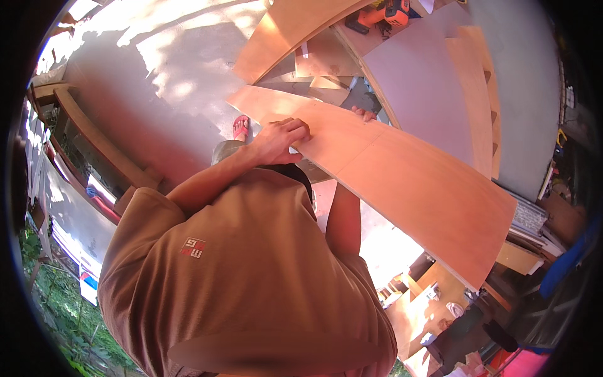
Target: The person assembles a curved wooden structure by positioning and securing wooden planks and supports. They use a cordless drill to drive screws into pre-drilled holes, aligning pieces with assistance from another person.
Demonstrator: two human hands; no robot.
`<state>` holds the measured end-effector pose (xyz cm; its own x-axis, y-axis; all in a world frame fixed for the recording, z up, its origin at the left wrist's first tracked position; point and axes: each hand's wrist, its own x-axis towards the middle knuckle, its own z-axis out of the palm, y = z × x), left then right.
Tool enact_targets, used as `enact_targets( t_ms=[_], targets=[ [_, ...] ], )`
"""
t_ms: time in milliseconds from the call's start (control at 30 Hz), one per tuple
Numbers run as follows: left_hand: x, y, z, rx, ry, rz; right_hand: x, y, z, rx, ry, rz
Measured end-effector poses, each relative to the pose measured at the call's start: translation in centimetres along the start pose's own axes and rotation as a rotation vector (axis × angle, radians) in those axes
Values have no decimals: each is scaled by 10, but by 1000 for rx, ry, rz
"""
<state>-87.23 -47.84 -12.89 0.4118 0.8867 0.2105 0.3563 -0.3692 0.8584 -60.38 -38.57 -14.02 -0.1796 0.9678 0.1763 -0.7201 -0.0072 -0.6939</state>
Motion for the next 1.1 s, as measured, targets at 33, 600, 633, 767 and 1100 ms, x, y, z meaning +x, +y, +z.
enact_targets(
  t_ms=[33,600,633,767,1100],
  targets=[
    [-1,-1,-4,5,26,-13,6,-1,-7,53,-66,42],
    [47,-75,-135,68,483,-319,51,40,96,-448,224,282],
    [53,-82,-145,58,464,-350,52,44,99,-452,167,271],
    [55,-99,-167,-46,476,-340,49,50,101,-691,-25,240],
    [22,-158,-184,31,482,-392,65,62,98,-954,-10,151]
  ],
)
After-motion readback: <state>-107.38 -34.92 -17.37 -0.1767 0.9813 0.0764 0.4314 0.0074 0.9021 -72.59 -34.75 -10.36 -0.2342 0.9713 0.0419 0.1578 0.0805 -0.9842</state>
